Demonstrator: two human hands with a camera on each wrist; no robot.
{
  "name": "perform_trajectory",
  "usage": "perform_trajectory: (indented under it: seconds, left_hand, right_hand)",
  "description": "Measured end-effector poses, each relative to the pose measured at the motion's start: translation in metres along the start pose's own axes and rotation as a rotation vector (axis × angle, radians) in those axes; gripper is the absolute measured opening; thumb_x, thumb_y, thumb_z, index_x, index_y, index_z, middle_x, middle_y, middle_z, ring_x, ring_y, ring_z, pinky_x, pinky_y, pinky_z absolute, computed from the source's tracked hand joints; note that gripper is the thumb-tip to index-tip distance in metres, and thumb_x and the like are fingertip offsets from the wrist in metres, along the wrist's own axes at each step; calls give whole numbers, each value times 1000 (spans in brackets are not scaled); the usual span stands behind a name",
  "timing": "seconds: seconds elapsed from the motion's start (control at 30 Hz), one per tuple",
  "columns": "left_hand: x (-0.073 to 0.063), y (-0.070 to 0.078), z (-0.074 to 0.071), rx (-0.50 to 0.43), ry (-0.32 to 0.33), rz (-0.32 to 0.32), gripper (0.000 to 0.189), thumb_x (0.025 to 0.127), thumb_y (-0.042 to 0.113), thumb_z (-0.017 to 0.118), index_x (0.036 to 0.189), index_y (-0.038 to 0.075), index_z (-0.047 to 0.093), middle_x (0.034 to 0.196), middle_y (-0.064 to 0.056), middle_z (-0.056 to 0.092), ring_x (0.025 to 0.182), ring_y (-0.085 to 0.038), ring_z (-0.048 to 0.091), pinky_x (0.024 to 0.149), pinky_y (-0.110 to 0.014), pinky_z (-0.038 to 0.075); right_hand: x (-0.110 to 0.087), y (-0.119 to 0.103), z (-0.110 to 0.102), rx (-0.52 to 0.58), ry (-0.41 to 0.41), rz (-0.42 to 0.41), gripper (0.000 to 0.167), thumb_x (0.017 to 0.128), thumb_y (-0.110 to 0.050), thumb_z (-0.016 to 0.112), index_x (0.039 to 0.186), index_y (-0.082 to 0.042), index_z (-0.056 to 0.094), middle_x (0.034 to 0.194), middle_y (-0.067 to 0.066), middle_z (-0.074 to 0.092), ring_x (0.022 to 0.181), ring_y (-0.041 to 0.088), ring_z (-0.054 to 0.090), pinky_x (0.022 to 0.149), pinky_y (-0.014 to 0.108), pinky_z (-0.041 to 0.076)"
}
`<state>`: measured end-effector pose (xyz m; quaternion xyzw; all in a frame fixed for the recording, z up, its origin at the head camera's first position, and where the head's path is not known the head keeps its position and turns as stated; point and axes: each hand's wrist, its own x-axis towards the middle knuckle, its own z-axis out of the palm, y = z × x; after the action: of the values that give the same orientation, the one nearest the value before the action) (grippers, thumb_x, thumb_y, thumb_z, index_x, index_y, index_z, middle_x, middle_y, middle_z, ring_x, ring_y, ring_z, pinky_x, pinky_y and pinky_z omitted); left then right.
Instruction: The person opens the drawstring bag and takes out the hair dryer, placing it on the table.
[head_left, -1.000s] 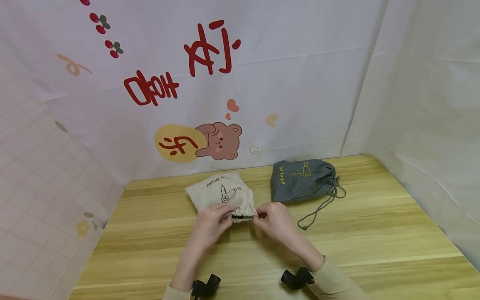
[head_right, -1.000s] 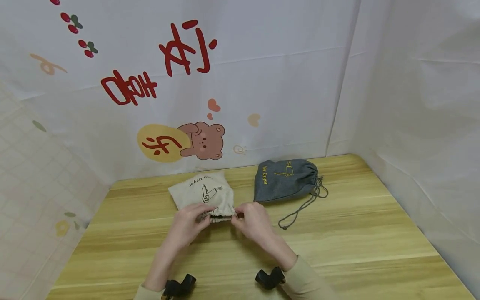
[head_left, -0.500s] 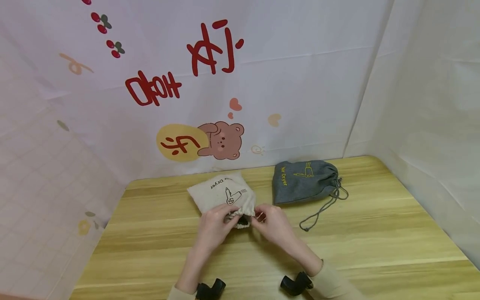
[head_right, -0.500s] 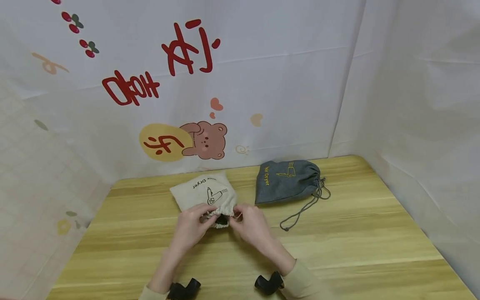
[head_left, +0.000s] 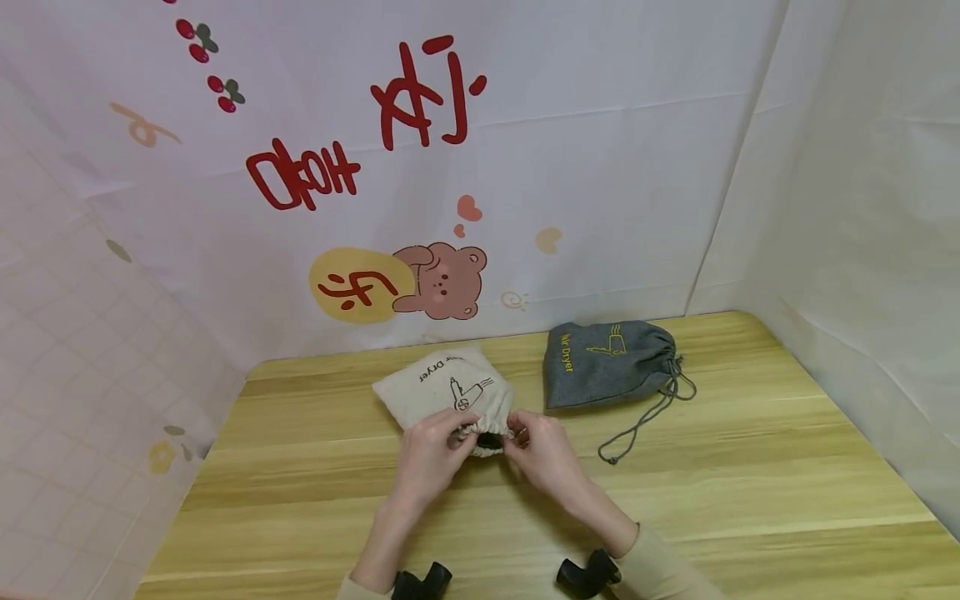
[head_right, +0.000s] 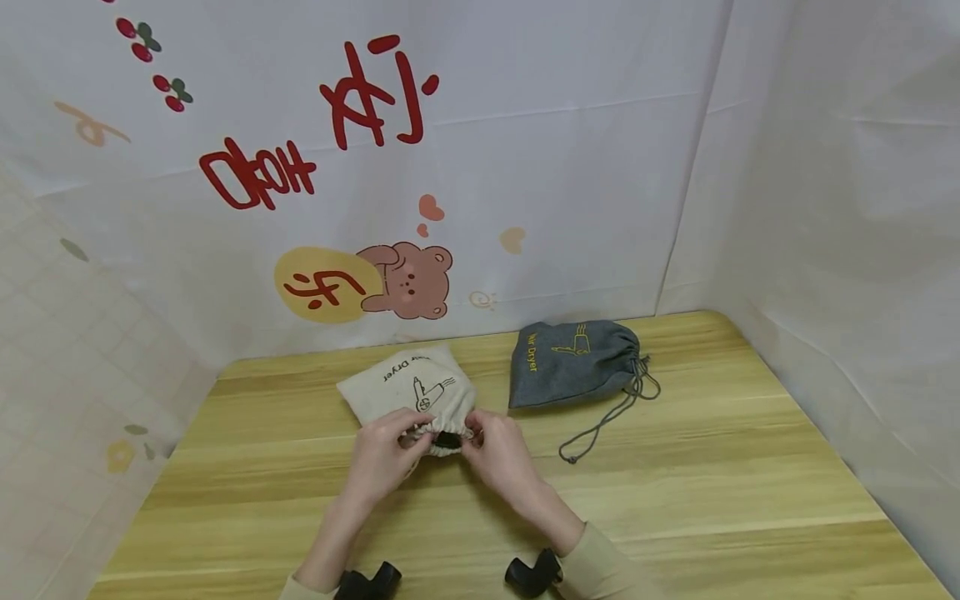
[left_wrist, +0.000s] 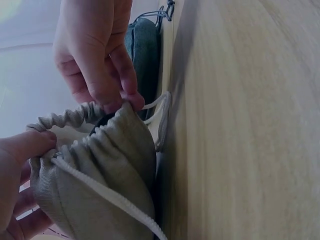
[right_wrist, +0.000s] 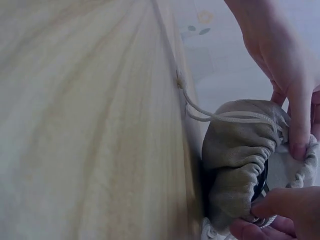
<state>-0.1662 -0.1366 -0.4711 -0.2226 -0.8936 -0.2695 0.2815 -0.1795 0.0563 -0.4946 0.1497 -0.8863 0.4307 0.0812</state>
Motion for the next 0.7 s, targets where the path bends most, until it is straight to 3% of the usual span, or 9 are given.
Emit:
perform_trajectory:
  seconds: [0.2, 0.4, 0.53, 0.7]
  left_hand:
    - [-1, -3, 0, 32, 13, -3, 26, 72, 2, 87, 94, 14, 80, 86, 2, 80, 76, -12, 75, 68, -28, 61]
    - [0, -6, -2, 44, 35, -51, 24, 74, 1, 87, 95, 11, 80, 87, -1, 80, 72, -11, 71, 63, -25, 57]
    - [0, -4, -3, -1, 38, -96, 22, 77, 2, 85, 97, 10, 81, 90, -3, 81, 73, -12, 71, 65, -26, 59]
    - [0, 2, 0, -114, 17, -173, 18, 82, 3, 82, 99, 7, 81, 95, -8, 82, 76, -15, 72, 64, -24, 60]
  right_hand:
    - [2, 4, -2, 28, 27, 18, 20, 74, 11, 75, 88, -3, 74, 78, 9, 76, 69, 9, 68, 64, 18, 57]
    - [5, 7, -6, 56, 37, 71, 22, 75, 12, 74, 90, -3, 76, 79, 11, 77, 68, 10, 69, 63, 18, 57]
    - [7, 8, -6, 58, 37, 104, 20, 76, 9, 74, 90, -5, 76, 78, 11, 77, 67, 9, 70, 62, 18, 56]
    - [4, 8, 0, 41, 27, 75, 15, 81, 2, 79, 94, -3, 77, 83, 10, 79, 70, 11, 73, 63, 18, 57]
